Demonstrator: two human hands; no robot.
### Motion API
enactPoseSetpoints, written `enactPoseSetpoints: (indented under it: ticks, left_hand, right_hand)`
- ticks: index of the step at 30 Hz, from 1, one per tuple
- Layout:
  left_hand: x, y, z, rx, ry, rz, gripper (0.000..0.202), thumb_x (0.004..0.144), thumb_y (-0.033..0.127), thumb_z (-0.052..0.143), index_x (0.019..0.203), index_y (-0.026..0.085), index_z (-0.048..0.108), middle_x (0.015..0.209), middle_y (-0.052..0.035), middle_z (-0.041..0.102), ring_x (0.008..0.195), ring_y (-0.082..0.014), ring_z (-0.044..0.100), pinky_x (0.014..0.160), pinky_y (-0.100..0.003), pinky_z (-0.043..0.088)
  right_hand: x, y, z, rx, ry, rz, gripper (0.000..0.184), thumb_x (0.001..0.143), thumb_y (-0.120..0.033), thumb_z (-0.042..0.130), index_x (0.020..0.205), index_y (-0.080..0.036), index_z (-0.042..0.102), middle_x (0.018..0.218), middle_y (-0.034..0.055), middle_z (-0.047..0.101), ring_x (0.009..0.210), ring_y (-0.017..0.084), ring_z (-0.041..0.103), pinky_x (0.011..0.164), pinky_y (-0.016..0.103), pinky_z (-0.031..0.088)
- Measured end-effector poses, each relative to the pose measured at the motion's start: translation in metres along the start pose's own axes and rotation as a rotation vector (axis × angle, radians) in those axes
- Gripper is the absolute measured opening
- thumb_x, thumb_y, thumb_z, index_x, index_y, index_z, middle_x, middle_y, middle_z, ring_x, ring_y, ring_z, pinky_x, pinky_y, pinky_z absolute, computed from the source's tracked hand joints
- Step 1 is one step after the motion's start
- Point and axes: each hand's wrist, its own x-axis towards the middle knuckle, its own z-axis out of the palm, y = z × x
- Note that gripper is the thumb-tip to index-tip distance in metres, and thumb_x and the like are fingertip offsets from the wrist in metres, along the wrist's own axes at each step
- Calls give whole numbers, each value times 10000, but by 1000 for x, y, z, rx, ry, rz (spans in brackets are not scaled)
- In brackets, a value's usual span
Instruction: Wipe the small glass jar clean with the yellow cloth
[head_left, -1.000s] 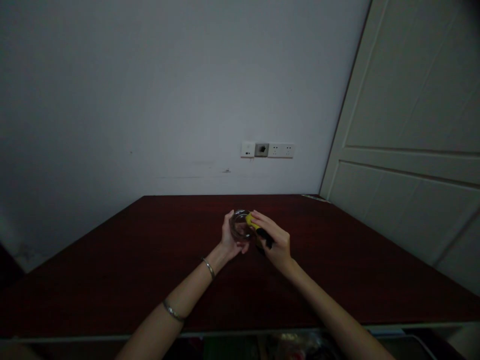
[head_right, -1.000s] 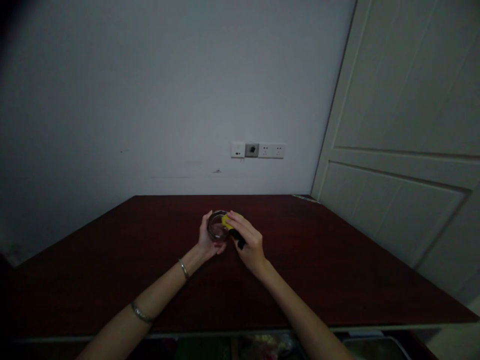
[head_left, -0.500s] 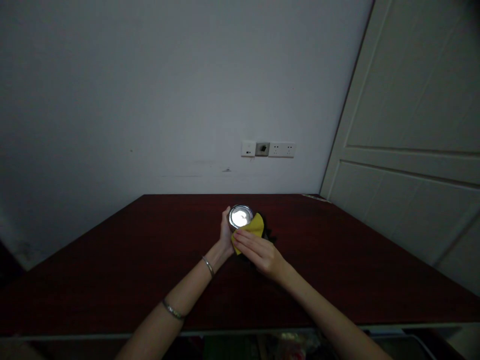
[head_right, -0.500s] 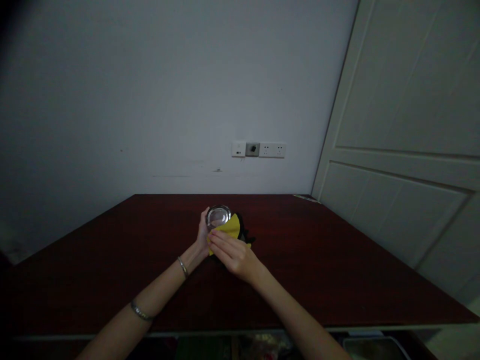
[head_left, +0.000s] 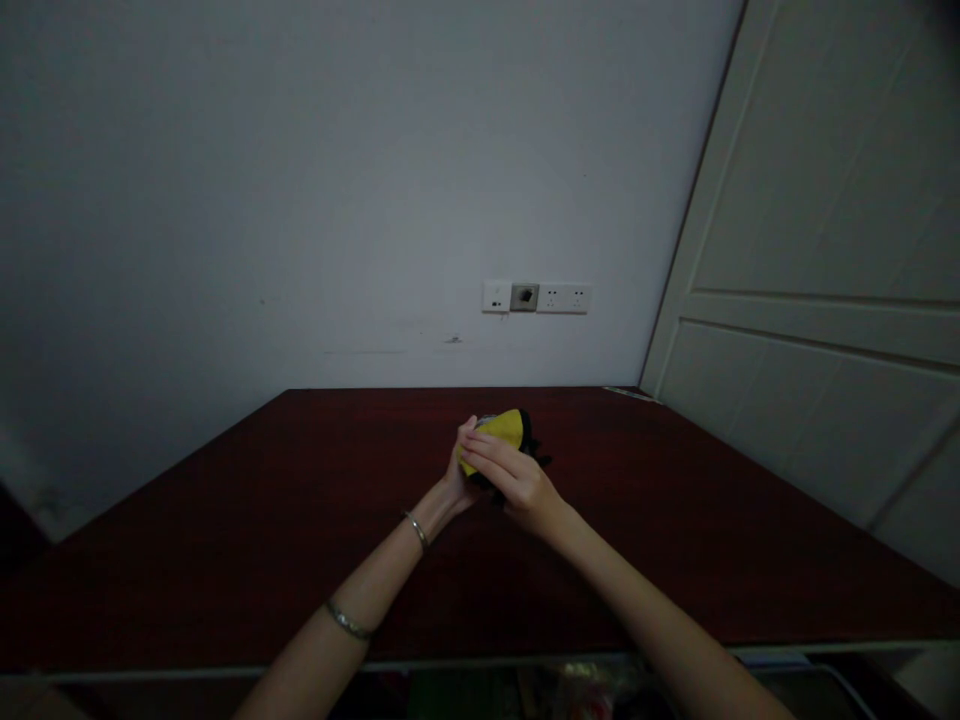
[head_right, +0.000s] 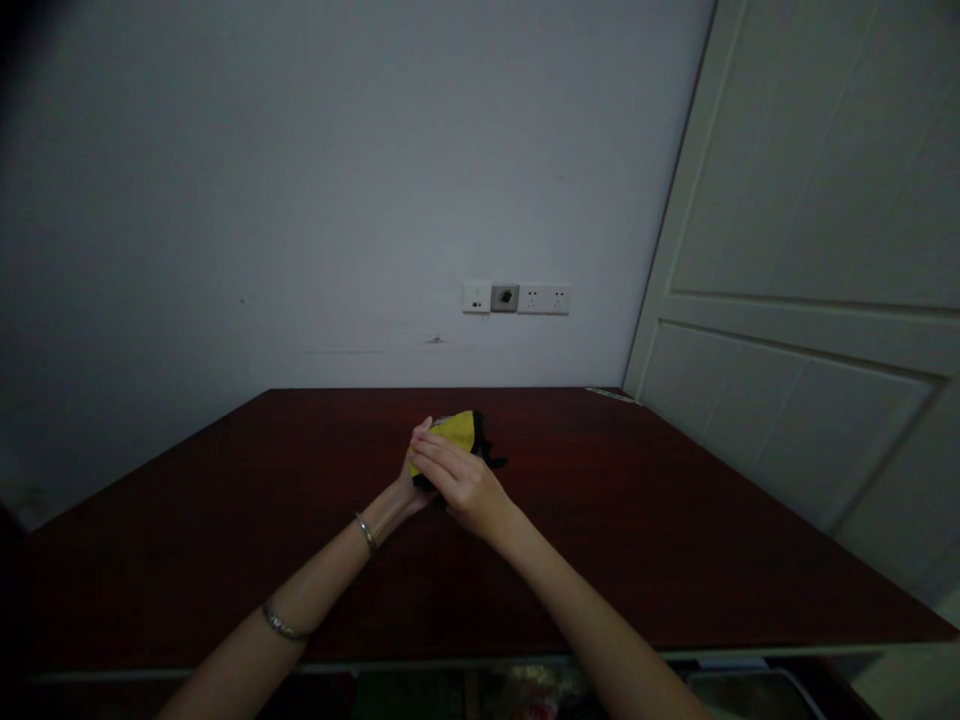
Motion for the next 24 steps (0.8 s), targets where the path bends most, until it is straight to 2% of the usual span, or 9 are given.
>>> enactPoseSetpoints:
  ticks: [3, 9, 13, 15, 19, 21, 24]
  left_hand:
    - [-3, 0, 1, -65, 76, 0, 405, 803, 512, 453, 671, 152, 586, 563, -18, 576, 490, -137, 526, 443, -269, 406]
    - [-7, 2, 3, 68, 103, -54, 479, 813, 560, 381, 783, 121, 570, 552, -19, 562, 441, -121, 513, 348, -219, 292]
    - [-6, 2, 4, 141, 117, -71, 490, 772, 615, 387, 786, 152, 549, 509, -1, 531, 378, -116, 477, 291, -198, 248]
    - [-6, 2, 4, 168, 120, -91, 515, 736, 658, 393, 734, 163, 534, 480, 9, 509, 318, -99, 418, 263, -193, 225]
    - [-7, 5, 3, 167, 49, -143, 563, 723, 687, 368, 643, 152, 521, 440, 21, 462, 255, -54, 274, 242, -188, 209]
    - [-8, 6, 3, 171, -7, -184, 598, 730, 694, 341, 664, 137, 548, 480, -9, 514, 261, -46, 266, 244, -187, 224]
    - [-8, 5, 2, 189, -38, -234, 629, 729, 704, 327, 678, 126, 570, 516, -43, 563, 265, -46, 276, 248, -193, 253]
  right_hand:
    - [0, 4, 0, 40, 35, 25, 435, 856, -75, 408, 1288, -119, 428, 1269, 175, 518, 1257, 225, 410, 1005, 443, 431]
    - [2, 9, -7, 67, 40, 19, 491, 825, -143, 517, 1304, -135, 410, 1270, 173, 516, 1241, 250, 428, 1001, 460, 430]
    - [4, 13, -13, 119, 2, 26, 446, 823, -145, 526, 1264, -149, 461, 1256, 158, 535, 1213, 233, 464, 989, 439, 442]
    - [5, 18, -19, 142, 26, 57, 392, 838, -129, 485, 1229, -163, 500, 1225, 143, 563, 1173, 215, 505, 970, 420, 459]
    - [5, 31, -32, 91, 161, 180, 352, 842, -134, 468, 1177, -204, 555, 1184, 116, 593, 1125, 207, 543, 931, 412, 483]
    - [3, 37, -36, 33, 205, 225, 348, 838, -141, 487, 1165, -226, 567, 1203, 106, 582, 1131, 210, 539, 937, 422, 475]
    - [0, 42, -34, 20, 151, 203, 352, 835, -143, 501, 1169, -232, 566, 1231, 101, 570, 1184, 224, 496, 977, 458, 432]
